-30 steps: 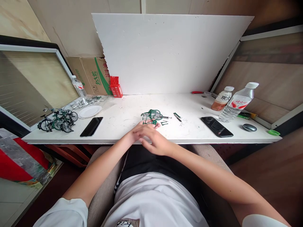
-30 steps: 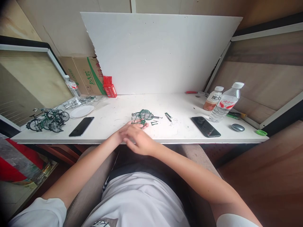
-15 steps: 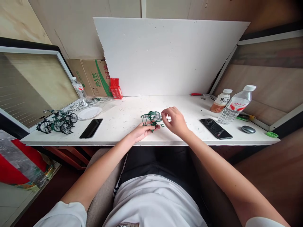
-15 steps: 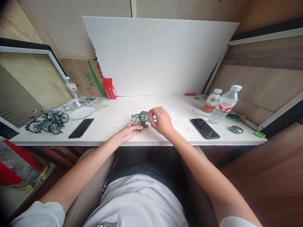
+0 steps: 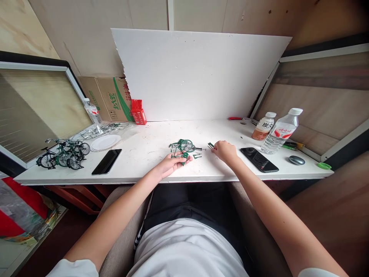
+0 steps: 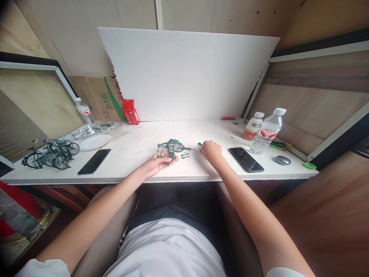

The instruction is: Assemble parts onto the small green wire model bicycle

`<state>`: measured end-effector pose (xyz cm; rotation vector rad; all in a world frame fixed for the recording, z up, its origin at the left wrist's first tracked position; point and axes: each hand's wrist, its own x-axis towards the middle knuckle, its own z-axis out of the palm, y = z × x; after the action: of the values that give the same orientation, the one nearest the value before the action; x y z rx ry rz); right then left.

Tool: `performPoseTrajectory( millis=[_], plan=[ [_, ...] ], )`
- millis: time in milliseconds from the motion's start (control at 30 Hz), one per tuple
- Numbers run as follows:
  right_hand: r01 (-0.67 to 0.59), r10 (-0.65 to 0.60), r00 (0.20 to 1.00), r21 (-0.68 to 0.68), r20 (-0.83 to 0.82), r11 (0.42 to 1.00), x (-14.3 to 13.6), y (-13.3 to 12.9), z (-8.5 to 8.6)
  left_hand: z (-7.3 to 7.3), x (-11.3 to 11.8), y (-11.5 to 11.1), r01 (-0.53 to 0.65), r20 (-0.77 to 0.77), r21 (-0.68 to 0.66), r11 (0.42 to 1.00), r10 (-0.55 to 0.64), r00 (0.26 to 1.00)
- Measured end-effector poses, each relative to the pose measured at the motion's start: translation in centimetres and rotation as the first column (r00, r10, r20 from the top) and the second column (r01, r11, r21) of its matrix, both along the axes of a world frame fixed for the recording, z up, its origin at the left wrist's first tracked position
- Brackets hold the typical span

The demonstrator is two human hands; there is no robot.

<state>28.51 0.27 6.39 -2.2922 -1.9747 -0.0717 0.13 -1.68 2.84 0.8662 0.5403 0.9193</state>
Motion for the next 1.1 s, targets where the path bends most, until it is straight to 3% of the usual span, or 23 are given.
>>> performPoseTrajectory(
  millis=[200, 300, 367, 433, 500, 633, 800, 933, 1100],
  plan=[
    [-0.026, 0.024, 0.999, 0.085, 0.022, 0.996, -0.3, -0.2, -0.5, 0.2, 0.0, -0.1, 0.003, -0.013, -0.016, 1.000, -0.003, 1.000],
    [-0.093, 0.136, 0.978, 0.247, -0.161, 0.965, -0.8, 0.1, -0.7, 0.2, 0.0, -0.2, -0.006, -0.014, -0.014, 1.000, 0.006, 1.000],
    [-0.209, 0.362, 0.881, 0.437, -0.303, 0.875, -1.4, 0.3, -0.8, 0.1, 0.1, -0.2, -0.015, -0.012, 0.001, 1.000, 0.015, 1.000],
    [-0.271, 0.577, 0.730, 0.620, -0.366, 0.737, -2.3, 0.0, -0.8, 0.2, 0.1, -0.2, -0.013, -0.011, 0.020, 1.000, 0.013, 1.000],
    [-0.253, 0.671, 0.634, 0.717, -0.384, 0.649, -3.4, -0.5, -0.8, 0.2, 0.1, -0.2, -0.004, -0.013, 0.041, 0.999, 0.004, 1.000],
    [-0.404, 0.774, 0.582, 0.738, -0.249, 0.541, -5.3, -1.8, -1.5, 0.3, 0.2, -0.2, -0.002, -0.021, 0.073, 0.997, 0.004, 1.000],
    [-0.567, 0.832, 0.552, 0.710, -0.048, 0.417, -6.3, -2.1, -3.7, -0.1, 0.3, 0.2, -0.020, 0.007, 0.043, 0.999, 0.019, 1.000],
    [-0.580, 0.817, 0.577, 0.711, 0.012, 0.399, -6.3, -1.8, -4.6, -0.3, 0.3, 0.4, -0.028, 0.011, 0.015, 1.000, 0.028, 1.000],
    [-0.577, 0.797, 0.604, 0.695, 0.009, 0.430, -6.4, -1.7, -4.5, 0.0, 0.4, 0.1, -0.020, 0.005, 0.022, 1.000, 0.020, 1.000]
  ],
)
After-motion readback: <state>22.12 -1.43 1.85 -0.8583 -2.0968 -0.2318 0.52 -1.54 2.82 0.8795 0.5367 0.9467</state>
